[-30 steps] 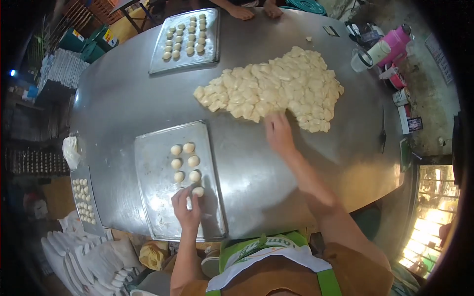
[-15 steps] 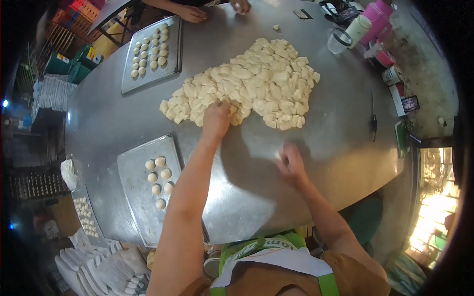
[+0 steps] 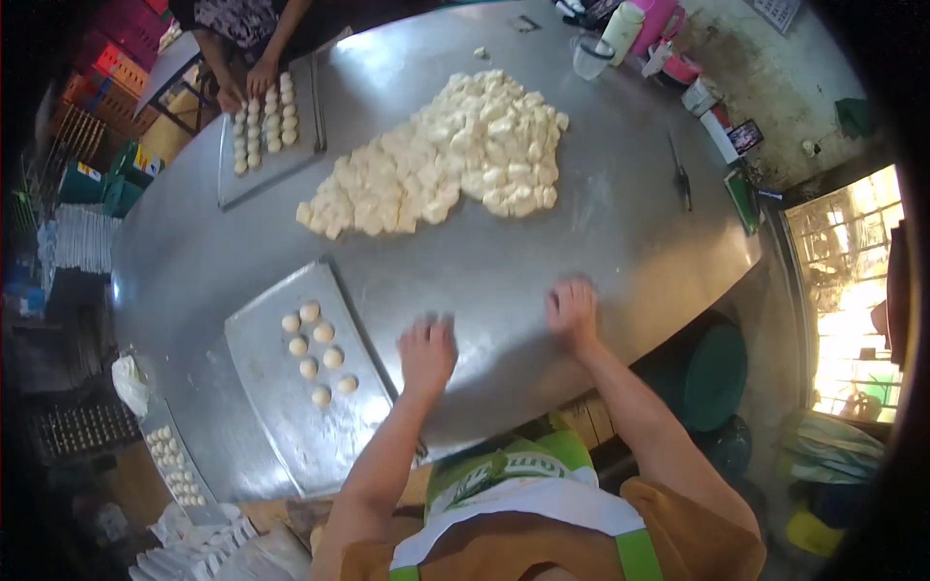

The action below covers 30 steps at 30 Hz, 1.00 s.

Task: Shaping divided dough pieces into small round balls and placing them onto a baking tray.

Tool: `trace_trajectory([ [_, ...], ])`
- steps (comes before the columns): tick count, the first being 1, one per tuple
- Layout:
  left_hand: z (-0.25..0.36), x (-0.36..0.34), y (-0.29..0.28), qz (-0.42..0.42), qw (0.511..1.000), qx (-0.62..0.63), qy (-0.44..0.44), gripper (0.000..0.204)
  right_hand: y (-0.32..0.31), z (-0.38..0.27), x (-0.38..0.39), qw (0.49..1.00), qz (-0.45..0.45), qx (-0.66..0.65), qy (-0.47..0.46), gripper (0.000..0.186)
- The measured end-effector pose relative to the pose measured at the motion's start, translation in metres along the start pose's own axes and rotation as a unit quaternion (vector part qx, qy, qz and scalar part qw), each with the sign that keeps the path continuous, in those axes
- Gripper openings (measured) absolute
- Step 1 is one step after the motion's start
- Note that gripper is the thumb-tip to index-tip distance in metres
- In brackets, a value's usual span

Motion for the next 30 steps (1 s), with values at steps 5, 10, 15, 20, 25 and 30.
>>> trace_trajectory([
  [5,0.034,-0.027,0.048,-0.127,0.982,0.074,-0.119,0.024,0.061,-0.052,-0.022,0.998,-0.057,-0.02,0.006,0.012],
  [10,0.018,0.012,0.016,-0.216,0.973,0.071,-0.047,0.017,0.029,-0.066,0.017,0.98,-0.099,-0.086,-0.147,0.012],
  [15,-0.037,-0.069,0.042,-0.032,0.995,0.013,-0.092,0.017,0.053,-0.064,-0.074,0.989,-0.012,-0.135,-0.055,0.011],
  [20,0.02,-0.04,0.063,-0.126,0.985,0.088,-0.078,0.021,0.073,-0.097,-0.031,0.965,-0.094,-0.22,-0.11,0.01],
  [25,-0.019,-0.034,0.031,-0.216,0.971,-0.012,-0.107,0.019,0.051,-0.042,-0.033,0.969,-0.082,-0.075,-0.222,0.008],
  [30,-0.06,-0.111,0.075,0.018,0.994,-0.015,-0.104,0.016,0.087,-0.094,-0.113,0.98,-0.021,-0.153,-0.128,0.004],
])
Point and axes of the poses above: each hand's wrist, its own x-axis away from the middle knuckle, its own y-axis out of the palm, z = x × y, the point moved 8 cm from there along -x, towards the middle knuckle, and after that the axes turned 12 degrees about z, right-handed, at the moved point
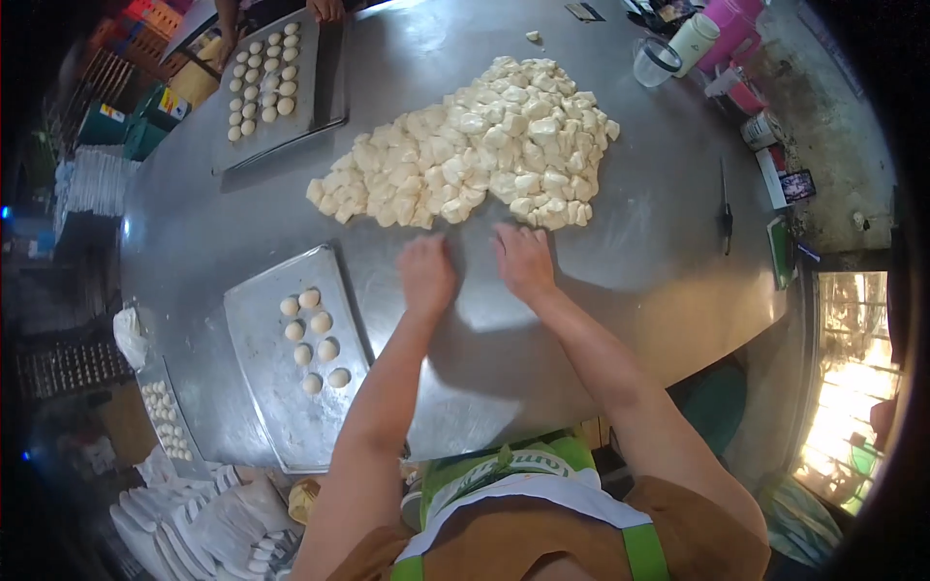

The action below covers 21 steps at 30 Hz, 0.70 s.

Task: Shaping divided dough pieces into small round balls and placing them onto a baking tray.

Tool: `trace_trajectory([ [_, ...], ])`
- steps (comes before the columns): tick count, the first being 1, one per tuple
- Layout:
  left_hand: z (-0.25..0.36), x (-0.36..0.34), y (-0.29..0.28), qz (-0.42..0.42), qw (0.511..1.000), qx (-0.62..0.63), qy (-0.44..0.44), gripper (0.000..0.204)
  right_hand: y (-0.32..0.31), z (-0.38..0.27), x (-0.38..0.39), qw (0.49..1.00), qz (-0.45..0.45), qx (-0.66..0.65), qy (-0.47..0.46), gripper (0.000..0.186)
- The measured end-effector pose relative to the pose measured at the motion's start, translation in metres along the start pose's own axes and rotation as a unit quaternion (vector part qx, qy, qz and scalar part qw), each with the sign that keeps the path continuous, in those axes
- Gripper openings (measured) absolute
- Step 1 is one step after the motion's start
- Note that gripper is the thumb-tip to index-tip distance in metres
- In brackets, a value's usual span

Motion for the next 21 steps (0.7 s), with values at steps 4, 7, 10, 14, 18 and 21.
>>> trace_trajectory([
  [4,0.021,0.028,0.014,-0.135,0.989,0.024,-0.055,0.007,0.015,-0.003,0.019,0.991,-0.08,-0.015,0.108,0.014],
  [7,0.016,0.065,-0.054,-0.076,0.983,0.161,-0.055,0.016,-0.033,-0.03,0.049,0.994,-0.073,-0.06,0.057,0.026],
  [10,-0.017,0.126,-0.106,-0.133,0.951,0.241,-0.143,0.028,-0.028,-0.07,0.074,0.985,-0.102,-0.082,0.111,0.029],
  [14,-0.073,0.177,-0.22,-0.061,0.965,0.172,-0.19,0.032,-0.004,-0.181,0.09,0.982,-0.143,-0.119,0.03,0.022],
  [18,-0.139,0.205,-0.26,-0.001,0.971,0.093,-0.219,0.034,0.024,-0.297,0.099,0.965,-0.183,-0.149,-0.113,0.014],
  [21,-0.166,0.222,-0.255,-0.015,0.972,0.054,-0.228,0.036,0.031,-0.329,0.082,0.966,-0.136,-0.197,-0.101,0.011],
])
Point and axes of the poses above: each hand's wrist, its own x-axis away from the middle knuckle, its own y-axis out of the palm, z = x × y, the point moved 8 cm from there along -x, towards the middle knuckle, and after that the axes turned 12 degrees about z, right-handed, at the moved point
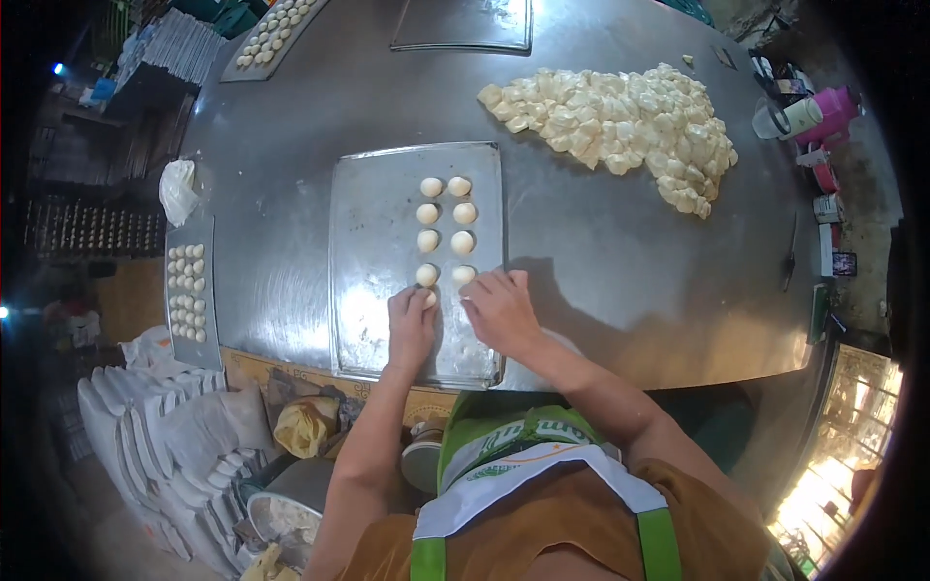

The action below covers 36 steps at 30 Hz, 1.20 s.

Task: Shaping divided dough pieces into small round balls and placing them onto a baking tray.

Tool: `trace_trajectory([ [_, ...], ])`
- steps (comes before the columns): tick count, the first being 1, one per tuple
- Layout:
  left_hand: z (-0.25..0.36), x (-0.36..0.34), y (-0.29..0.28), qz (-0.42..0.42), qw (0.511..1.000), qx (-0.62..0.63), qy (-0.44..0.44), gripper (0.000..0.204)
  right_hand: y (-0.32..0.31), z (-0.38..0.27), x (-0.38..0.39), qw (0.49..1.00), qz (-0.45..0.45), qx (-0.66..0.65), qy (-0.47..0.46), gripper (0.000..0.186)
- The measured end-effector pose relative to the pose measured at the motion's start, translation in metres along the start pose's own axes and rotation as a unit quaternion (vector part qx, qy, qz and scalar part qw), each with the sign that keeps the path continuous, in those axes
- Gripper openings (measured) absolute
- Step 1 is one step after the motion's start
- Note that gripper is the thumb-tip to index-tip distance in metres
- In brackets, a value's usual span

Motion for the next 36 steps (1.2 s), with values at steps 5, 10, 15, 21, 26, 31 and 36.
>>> trace_trajectory([
  [5,0.006,0.005,-0.002,0.029,0.999,0.019,0.016,0.038,-0.048,0.071,0.033,0.996,0.035,0.002,0.087,0.014],
  [10,0.002,-0.004,-0.017,0.035,0.991,0.113,-0.059,0.041,-0.062,0.104,0.07,0.975,0.024,-0.082,0.207,0.025],
  [15,0.002,-0.003,-0.026,0.041,0.991,0.113,-0.058,0.041,-0.06,0.042,0.039,1.0,0.0,0.015,0.027,0.032],
  [21,0.01,-0.004,-0.021,0.025,0.995,0.092,-0.018,0.042,-0.036,0.096,0.068,0.984,-0.097,0.047,0.143,0.04],
  [26,0.009,-0.002,-0.022,0.018,0.995,0.098,-0.024,0.043,-0.054,0.102,0.058,0.978,0.009,0.134,0.158,0.04],
  [31,0.007,-0.002,-0.025,0.016,0.996,0.089,-0.022,0.045,-0.056,0.087,0.049,0.983,-0.02,0.12,0.136,0.038],
  [36,0.007,-0.001,-0.019,0.01,0.995,0.1,-0.024,0.044,-0.038,0.044,0.032,0.988,-0.044,0.115,0.093,0.04],
])
Point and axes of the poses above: each hand's wrist, its own x-axis away from the middle knuckle, its own y-axis out of the palm, z = x × y, the point moved 8 cm from there along -x, towards the middle knuckle, and after that the axes turned 12 degrees about z, right-handed, at the moved point
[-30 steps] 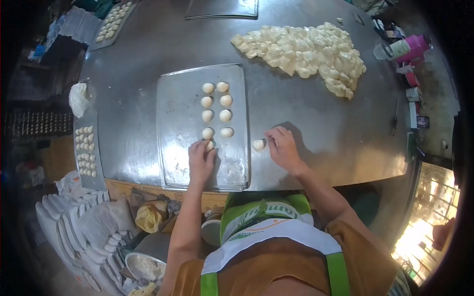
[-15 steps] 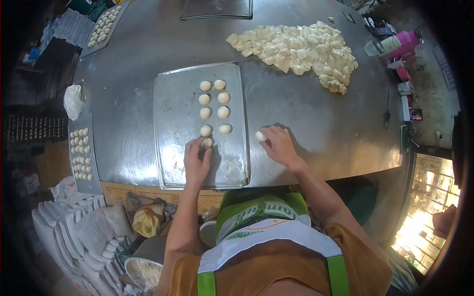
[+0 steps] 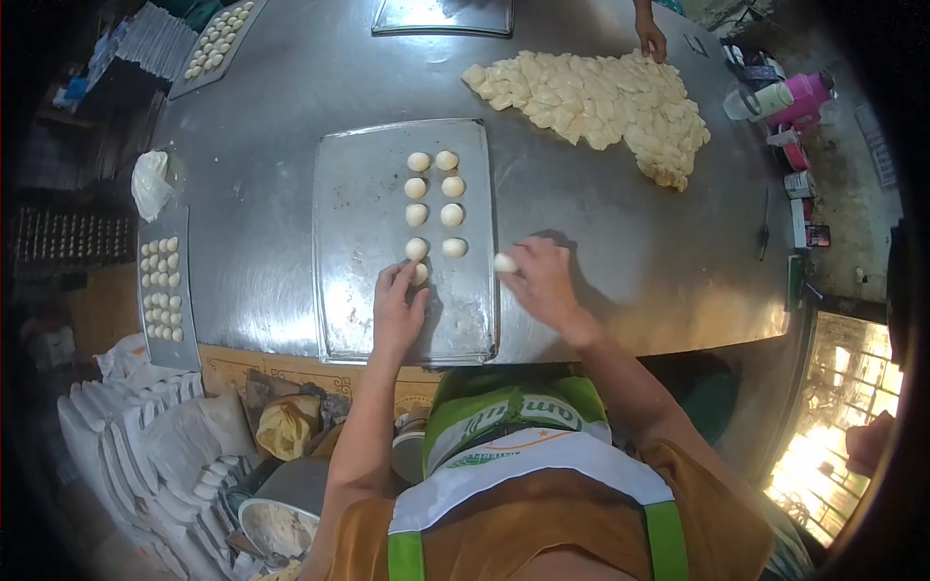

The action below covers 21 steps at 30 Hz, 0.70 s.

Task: Shaping divided dough pieces into small round balls and placing them onto a baking tray.

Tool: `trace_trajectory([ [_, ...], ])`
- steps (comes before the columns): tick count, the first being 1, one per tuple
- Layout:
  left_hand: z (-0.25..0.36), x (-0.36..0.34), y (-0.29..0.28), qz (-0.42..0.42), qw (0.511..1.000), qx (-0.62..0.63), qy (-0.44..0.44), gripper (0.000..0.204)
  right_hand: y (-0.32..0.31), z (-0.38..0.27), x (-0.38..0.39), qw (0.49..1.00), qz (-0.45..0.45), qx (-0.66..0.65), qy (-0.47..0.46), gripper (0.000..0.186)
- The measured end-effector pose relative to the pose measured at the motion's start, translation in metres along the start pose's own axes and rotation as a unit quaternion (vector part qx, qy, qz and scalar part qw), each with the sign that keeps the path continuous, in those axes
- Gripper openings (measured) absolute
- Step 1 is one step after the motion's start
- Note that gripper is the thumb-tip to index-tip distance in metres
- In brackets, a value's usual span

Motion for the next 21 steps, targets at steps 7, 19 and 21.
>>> trace_trajectory([
  [7,-0.008,-0.008,0.021,-0.076,0.993,-0.048,-0.074,0.043,0.053,-0.068,-0.012,0.99,-0.013,-0.033,-0.139,0.035],
  [19,0.061,-0.011,0.043,0.033,0.995,-0.081,-0.045,0.041,-0.063,0.209,0.039,0.986,0.1,-0.068,0.114,0.019],
  [21,0.107,-0.025,0.103,-0.019,1.0,-0.019,0.013,0.036,-0.105,0.259,-0.003,0.967,0.191,-0.059,0.155,0.017],
])
Point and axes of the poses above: each hand's wrist, its own x-axis away from the middle knuckle, its own y-axis out of the palm, z = x × y, the point moved 8 cm from there along -x, towards the middle knuckle, and after that the axes turned 12 degrees about z, right-handed, at the moved point
